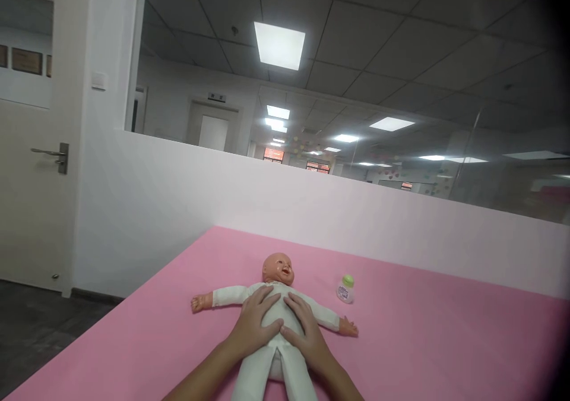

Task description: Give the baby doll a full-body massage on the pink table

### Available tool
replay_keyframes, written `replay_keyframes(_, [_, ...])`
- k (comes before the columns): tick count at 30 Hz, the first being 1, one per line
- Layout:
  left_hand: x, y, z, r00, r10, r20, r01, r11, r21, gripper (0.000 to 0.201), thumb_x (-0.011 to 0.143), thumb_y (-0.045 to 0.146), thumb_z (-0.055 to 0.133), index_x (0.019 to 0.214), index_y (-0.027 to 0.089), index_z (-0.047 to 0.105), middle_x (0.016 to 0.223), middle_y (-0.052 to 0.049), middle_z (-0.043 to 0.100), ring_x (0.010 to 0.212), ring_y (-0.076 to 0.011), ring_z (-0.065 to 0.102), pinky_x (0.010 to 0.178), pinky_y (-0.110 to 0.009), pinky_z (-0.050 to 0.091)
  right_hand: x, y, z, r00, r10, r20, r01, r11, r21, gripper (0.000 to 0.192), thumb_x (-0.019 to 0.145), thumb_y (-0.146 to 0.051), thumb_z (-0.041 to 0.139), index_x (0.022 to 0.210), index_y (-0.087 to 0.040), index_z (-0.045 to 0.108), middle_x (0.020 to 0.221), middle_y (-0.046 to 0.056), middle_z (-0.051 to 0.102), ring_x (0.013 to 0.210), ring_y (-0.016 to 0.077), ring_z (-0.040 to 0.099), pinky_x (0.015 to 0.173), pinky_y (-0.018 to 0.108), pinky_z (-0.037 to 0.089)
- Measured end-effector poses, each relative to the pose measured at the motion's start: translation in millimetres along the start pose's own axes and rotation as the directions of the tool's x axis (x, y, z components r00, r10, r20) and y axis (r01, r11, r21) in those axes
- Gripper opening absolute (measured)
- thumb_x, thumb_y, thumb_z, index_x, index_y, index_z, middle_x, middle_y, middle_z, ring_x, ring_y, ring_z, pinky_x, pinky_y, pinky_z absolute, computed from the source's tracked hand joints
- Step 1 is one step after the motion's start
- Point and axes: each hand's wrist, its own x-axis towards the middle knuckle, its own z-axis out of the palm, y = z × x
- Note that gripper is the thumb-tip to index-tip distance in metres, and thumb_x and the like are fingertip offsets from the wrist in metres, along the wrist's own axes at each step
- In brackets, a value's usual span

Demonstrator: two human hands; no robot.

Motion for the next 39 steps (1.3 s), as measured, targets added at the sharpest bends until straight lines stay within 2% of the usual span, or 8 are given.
replay_keyframes(8, [-1,11,-5.5,0.994,0.086,-0.074,-0.092,0.992,-0.084,0.023,0.087,0.022,0.057,0.105,0.025,0.071,0.108,-0.008,0.065,0.111,-0.0269,0.061,0.102,-0.047,0.049,7,2,5,0.986,-0.073,-0.15,0.068,0.997,-0.043,0.028,0.094,-0.035,0.062,0.119,-0.029,0.073,0.131,0.01,0.063,0.131,0.0292,0.055,0.116,0.051,0.043])
replay_keyframes(11, [-1,6,-2.4,0.994,0.087,-0.067,-0.091,0.994,-0.053,0.033,0.086,0.026,0.061,0.118,0.027,0.07,0.123,-0.01,0.064,0.122,-0.0306,0.058,0.108,-0.051,0.045,5,5,6,0.988,-0.072,-0.134,0.069,0.997,-0.028,0.041,0.09,-0.037,0.069,0.13,-0.031,0.068,0.142,0.01,0.059,0.137,0.0309,0.051,0.119,0.052,0.041])
replay_keyframes(16, [1,-6,2.1,0.999,0.045,0.003,-0.045,0.999,-0.008,0.054,0.084,0.032,0.067,0.139,0.032,0.062,0.156,-0.009,0.047,0.146,-0.0379,0.038,0.12,-0.061,0.03,4,14,8,0.996,-0.03,-0.083,0.029,1.0,-0.006,0.059,0.088,-0.043,0.072,0.144,-0.034,0.057,0.158,0.007,0.046,0.149,0.032,0.04,0.125,0.055,0.031])
replay_keyframes(21, [0,9,-6.5,0.997,0.081,-0.015,-0.081,0.996,-0.041,0.034,0.084,0.03,0.067,0.118,0.027,0.07,0.127,-0.009,0.064,0.124,-0.0301,0.056,0.11,-0.051,0.043,4,7,5,0.994,-0.041,-0.105,0.041,0.999,0.001,0.048,0.091,-0.042,0.068,0.137,-0.031,0.064,0.151,0.009,0.053,0.143,0.0306,0.047,0.123,0.054,0.035])
replay_keyframes(26, [-3,19,-8.2,0.996,0.063,-0.066,-0.066,0.997,-0.042,0.028,0.081,0.028,0.069,0.109,0.026,0.072,0.11,-0.006,0.064,0.111,-0.0273,0.059,0.103,-0.048,0.047,3,-1,0,0.983,-0.103,-0.154,0.098,0.994,-0.038,0.033,0.092,-0.042,0.067,0.122,-0.03,0.073,0.132,0.01,0.064,0.129,0.0309,0.057,0.115,0.053,0.044])
replay_keyframes(31, [-5,14,-4.0,0.998,0.056,-0.031,-0.057,0.998,-0.029,0.04,0.084,0.032,0.069,0.124,0.031,0.07,0.13,-0.008,0.062,0.127,-0.0303,0.054,0.112,-0.052,0.041,1,5,3,0.99,-0.069,-0.123,0.065,0.997,-0.036,0.041,0.094,-0.044,0.063,0.132,-0.03,0.066,0.143,0.01,0.057,0.138,0.0302,0.05,0.119,0.053,0.04])
replay_keyframes(35, [-5,11,-4.5,0.997,-0.013,0.07,0.013,1.0,-0.004,0.052,0.09,0.041,0.065,0.141,0.036,0.06,0.16,-0.006,0.044,0.15,-0.0362,0.034,0.122,-0.061,0.027,-1,10,5,0.998,-0.008,-0.068,0.006,1.0,-0.027,0.052,0.095,-0.048,0.06,0.144,-0.032,0.057,0.157,0.008,0.045,0.148,0.0294,0.039,0.125,0.054,0.03])
replay_keyframes(39, [-5,8,-4.4,0.994,-0.024,0.105,0.024,1.0,0.0,0.056,0.092,0.047,0.063,0.146,0.036,0.056,0.165,-0.005,0.036,0.155,-0.0366,0.024,0.124,-0.063,0.022,-1,11,5,0.998,0.0,-0.059,-0.001,1.0,-0.024,0.054,0.095,-0.05,0.059,0.145,-0.031,0.056,0.16,0.007,0.042,0.151,0.0284,0.036,0.127,0.054,0.026])
